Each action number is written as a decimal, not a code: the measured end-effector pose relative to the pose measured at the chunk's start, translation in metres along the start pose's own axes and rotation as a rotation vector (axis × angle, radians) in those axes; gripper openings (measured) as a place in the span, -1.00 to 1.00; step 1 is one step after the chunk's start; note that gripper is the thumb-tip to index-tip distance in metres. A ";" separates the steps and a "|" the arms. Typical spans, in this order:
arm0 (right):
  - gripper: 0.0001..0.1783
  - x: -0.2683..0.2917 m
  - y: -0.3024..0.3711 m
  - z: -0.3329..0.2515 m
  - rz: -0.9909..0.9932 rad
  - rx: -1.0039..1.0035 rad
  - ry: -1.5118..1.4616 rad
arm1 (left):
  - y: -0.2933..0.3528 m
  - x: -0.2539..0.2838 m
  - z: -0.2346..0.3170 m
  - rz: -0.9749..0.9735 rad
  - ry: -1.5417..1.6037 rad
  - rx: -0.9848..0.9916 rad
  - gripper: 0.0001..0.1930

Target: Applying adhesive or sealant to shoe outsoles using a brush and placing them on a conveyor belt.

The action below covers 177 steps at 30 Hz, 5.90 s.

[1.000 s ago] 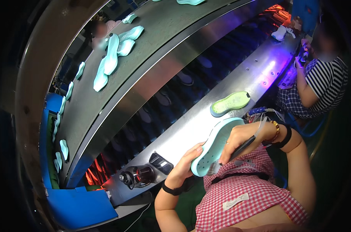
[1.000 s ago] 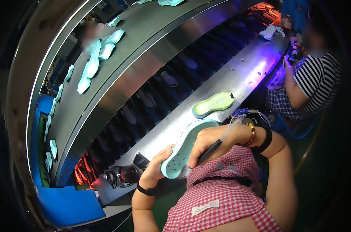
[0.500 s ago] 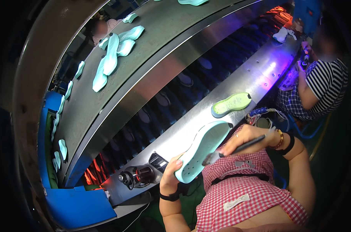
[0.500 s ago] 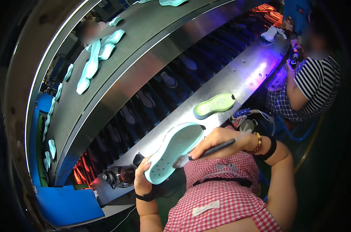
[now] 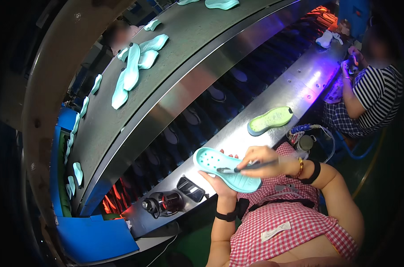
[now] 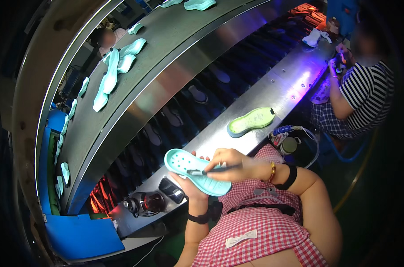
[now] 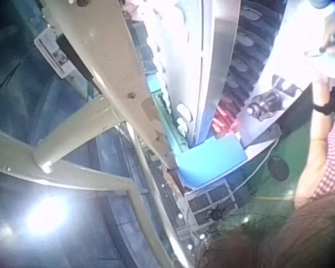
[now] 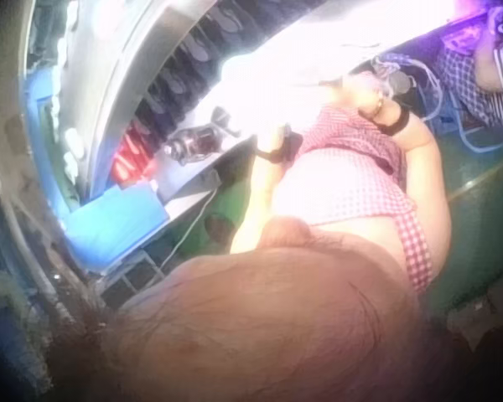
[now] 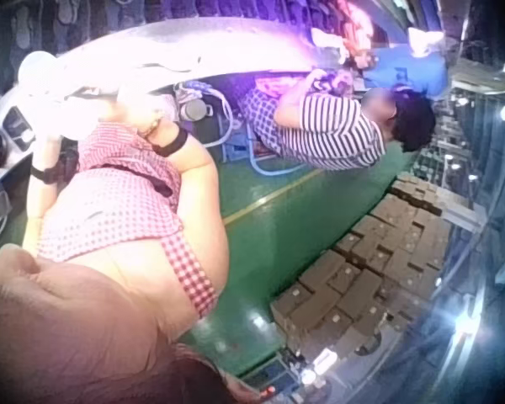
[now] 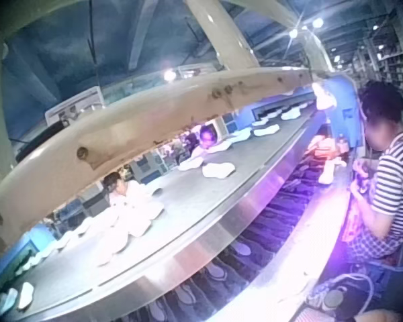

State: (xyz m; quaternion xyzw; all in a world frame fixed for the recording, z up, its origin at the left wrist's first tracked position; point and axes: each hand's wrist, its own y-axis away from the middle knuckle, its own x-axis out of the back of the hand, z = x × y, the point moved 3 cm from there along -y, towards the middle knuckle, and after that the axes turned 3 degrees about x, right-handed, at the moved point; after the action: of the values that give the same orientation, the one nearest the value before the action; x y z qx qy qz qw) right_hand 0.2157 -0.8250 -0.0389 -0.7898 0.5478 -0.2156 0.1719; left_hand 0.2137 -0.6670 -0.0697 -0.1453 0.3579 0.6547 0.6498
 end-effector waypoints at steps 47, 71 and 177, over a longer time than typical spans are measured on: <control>-0.80 0.034 -0.010 -0.031 -0.079 -0.145 -0.400 | 0.025 -0.049 0.030 -0.244 0.168 -0.228 -0.45; -0.74 0.064 -0.009 -0.038 -0.769 0.080 -0.168 | 0.026 -0.042 0.026 -0.148 -0.316 0.621 -0.49; -0.86 0.122 0.141 0.159 0.824 -0.784 -1.010 | -0.139 -0.049 0.328 0.797 -2.498 -0.644 -0.69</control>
State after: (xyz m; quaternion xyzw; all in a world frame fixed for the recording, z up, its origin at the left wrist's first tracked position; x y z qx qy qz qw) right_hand 0.2260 -0.9816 -0.2269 -0.5275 0.6896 0.4641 0.1754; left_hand 0.4423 -0.5018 0.1532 0.5111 -0.6187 0.5449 0.2430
